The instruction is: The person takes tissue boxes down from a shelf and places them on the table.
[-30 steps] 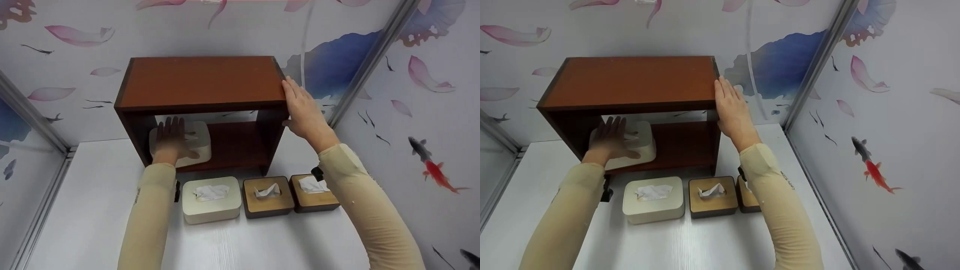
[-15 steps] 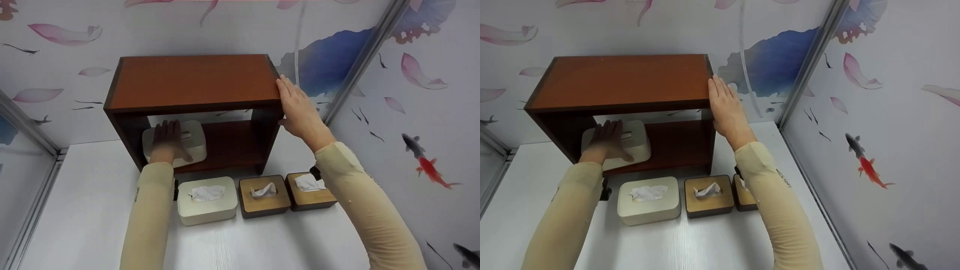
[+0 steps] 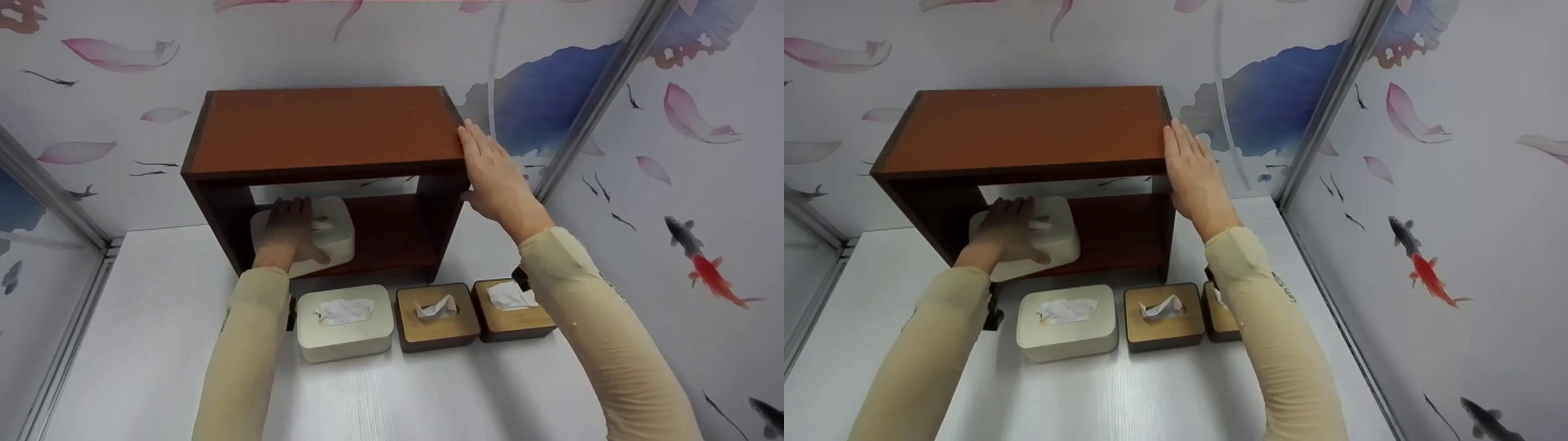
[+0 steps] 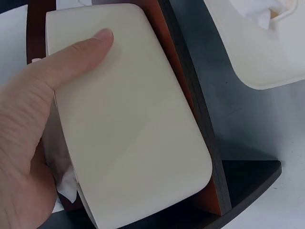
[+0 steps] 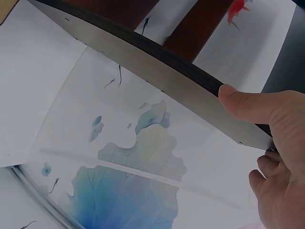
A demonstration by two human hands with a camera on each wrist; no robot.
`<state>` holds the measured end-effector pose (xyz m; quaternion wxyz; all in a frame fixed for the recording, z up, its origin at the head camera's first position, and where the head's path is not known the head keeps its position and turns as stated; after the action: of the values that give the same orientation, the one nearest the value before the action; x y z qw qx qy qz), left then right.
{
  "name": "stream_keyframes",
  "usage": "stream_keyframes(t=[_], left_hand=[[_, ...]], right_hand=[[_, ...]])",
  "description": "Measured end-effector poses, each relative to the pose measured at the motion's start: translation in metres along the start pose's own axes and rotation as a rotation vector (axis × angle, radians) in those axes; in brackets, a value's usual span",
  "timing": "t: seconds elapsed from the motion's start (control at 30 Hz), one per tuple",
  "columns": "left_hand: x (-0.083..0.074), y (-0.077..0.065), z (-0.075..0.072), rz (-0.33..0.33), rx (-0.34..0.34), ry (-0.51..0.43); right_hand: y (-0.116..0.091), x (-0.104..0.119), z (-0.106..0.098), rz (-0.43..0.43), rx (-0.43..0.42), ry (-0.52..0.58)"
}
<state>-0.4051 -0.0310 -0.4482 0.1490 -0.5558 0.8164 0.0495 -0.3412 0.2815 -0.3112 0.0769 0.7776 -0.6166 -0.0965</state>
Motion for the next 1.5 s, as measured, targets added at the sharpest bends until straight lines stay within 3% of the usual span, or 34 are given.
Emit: stream_keyframes(t=[0.2, 0.43, 0.73, 0.87, 1.2, 1.5], left_hand=[[-0.006, -0.003, 0.003, 0.016, -0.040, -0.017], [-0.025, -0.015, -0.002, 0.082, -0.064, 0.024], [-0.051, -0.043, -0.008, 0.219, -0.156, 0.102], [-0.056, -0.058, -0.010, 0.241, -0.163, 0.110], [-0.053, -0.096, -0.016, 0.277, -0.135, 0.103], [-0.031, -0.130, -0.017, 0.295, -0.152, 0.086]], right_hand=[[0.000, -0.001, 0.001, -0.008, -0.009, 0.001], [0.000, -0.001, 0.001, -0.015, -0.017, 0.008], [0.001, 0.000, 0.000, -0.021, -0.025, 0.017], [0.001, 0.000, 0.001, -0.016, -0.015, 0.022], [0.000, -0.003, 0.001, -0.022, -0.016, 0.036], [0.000, 0.000, 0.001, -0.023, -0.002, 0.009]])
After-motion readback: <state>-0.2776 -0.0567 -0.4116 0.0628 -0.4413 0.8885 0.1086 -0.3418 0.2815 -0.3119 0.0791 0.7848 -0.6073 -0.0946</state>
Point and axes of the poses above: each hand's wrist, its own y-axis towards the middle knuckle, its own z-axis out of the palm, x = y × z, the point moved 5 cm from there along y, towards the middle knuckle, and after that the axes turned 8 degrees about -y, right-handed, at the moved point
